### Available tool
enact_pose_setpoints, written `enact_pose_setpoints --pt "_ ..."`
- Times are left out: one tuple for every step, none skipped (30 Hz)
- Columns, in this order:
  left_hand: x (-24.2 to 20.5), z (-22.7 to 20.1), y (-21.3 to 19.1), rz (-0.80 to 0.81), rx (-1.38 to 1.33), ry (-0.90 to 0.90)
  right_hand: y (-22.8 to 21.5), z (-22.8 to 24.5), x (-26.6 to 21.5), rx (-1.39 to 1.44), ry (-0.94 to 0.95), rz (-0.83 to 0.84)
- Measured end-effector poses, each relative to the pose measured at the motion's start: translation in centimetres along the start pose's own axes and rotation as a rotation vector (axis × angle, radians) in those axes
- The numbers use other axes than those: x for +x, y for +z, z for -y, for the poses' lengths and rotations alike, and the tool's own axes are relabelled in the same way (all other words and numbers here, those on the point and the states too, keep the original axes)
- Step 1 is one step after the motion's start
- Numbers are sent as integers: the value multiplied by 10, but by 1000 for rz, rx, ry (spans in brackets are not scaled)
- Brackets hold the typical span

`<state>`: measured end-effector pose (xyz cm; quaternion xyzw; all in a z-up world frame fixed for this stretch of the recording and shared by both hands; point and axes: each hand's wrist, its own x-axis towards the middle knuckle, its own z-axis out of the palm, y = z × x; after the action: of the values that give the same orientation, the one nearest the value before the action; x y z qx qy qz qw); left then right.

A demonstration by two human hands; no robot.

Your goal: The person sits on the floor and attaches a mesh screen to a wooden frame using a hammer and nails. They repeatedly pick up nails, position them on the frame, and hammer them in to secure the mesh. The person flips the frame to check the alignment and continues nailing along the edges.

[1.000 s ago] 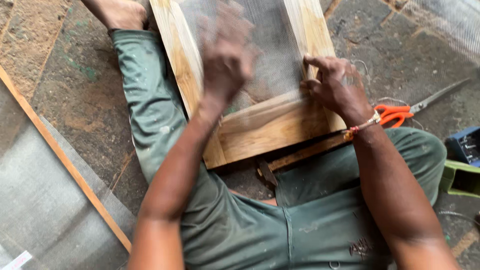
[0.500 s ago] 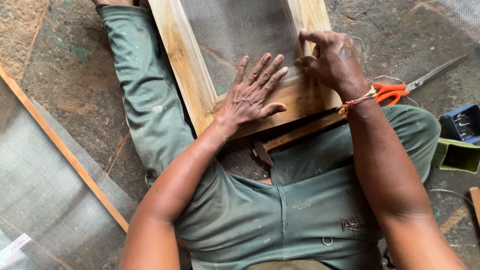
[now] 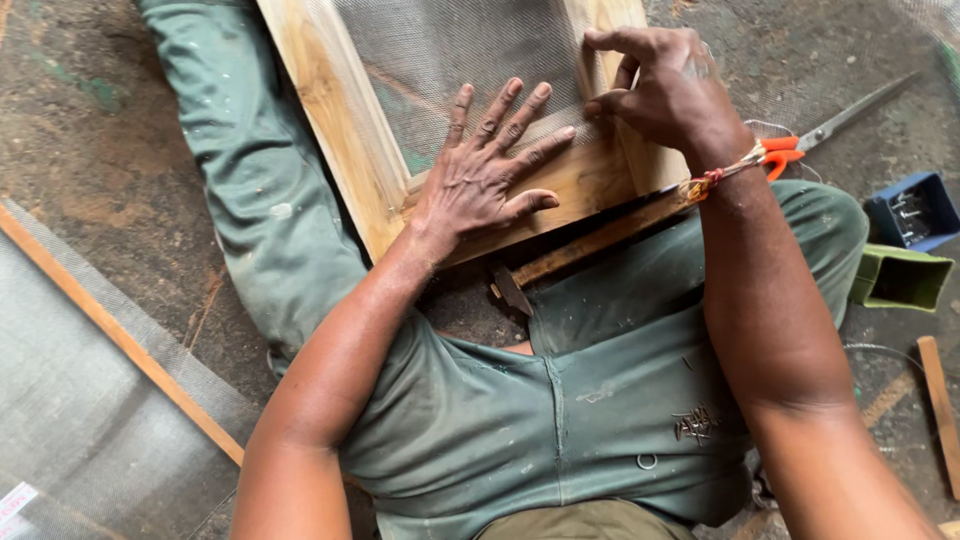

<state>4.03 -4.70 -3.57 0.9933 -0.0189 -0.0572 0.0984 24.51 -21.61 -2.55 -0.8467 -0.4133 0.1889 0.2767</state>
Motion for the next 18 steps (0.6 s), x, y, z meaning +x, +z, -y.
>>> enact_pose_setpoints --pt "0 0 -1 -6 -6 6 -2 0 -1 -60 18 16" --pt "0 0 -1 -12 -12 10 -5 1 -3 -120 34 32" --pt "1 0 -2 -18 -17 15 -8 1 -4 -180 50 49" --pt "0 0 -2 -18 -23 15 -11 2 -5 -179 34 60" --pt "1 0 -3 -17 -28 16 -14 2 -6 -177 18 71" --pt "1 0 -3 -16 -32 15 -17 2 -7 -175 1 82" --pt "1 -1 -3 -18 -37 17 -19 3 -8 -161 -2 87" --pt "1 -1 -4 -17 -42 17 -20 2 -8 -146 -6 92" --pt "1 -1 -4 -17 -48 18 -21 2 -8 -131 -9 98" --pt "1 -1 -5 -10 -54 13 -21 1 -8 -125 -22 97" --pt "1 -2 -5 -2 -59 8 -21 0 -8 -120 -35 97" --pt "1 -2 -6 4 -65 4 -20 -2 -7 -115 -48 96" --pt "1 -3 -6 8 -72 -2 -19 -3 -6 -93 -14 102" --pt "2 -4 -7 12 -79 -7 -18 -4 -6 -70 20 108" --pt "2 -4 -7 16 -86 -12 -17 -6 -6 -48 55 115" --pt "2 -5 -8 20 -84 -15 -16 -7 -5 -74 78 142" --pt "2 -5 -8 24 -81 -18 -16 -9 -5 -100 101 169" --pt "3 -5 -9 26 -78 -21 -15 -10 -5 -126 122 195"
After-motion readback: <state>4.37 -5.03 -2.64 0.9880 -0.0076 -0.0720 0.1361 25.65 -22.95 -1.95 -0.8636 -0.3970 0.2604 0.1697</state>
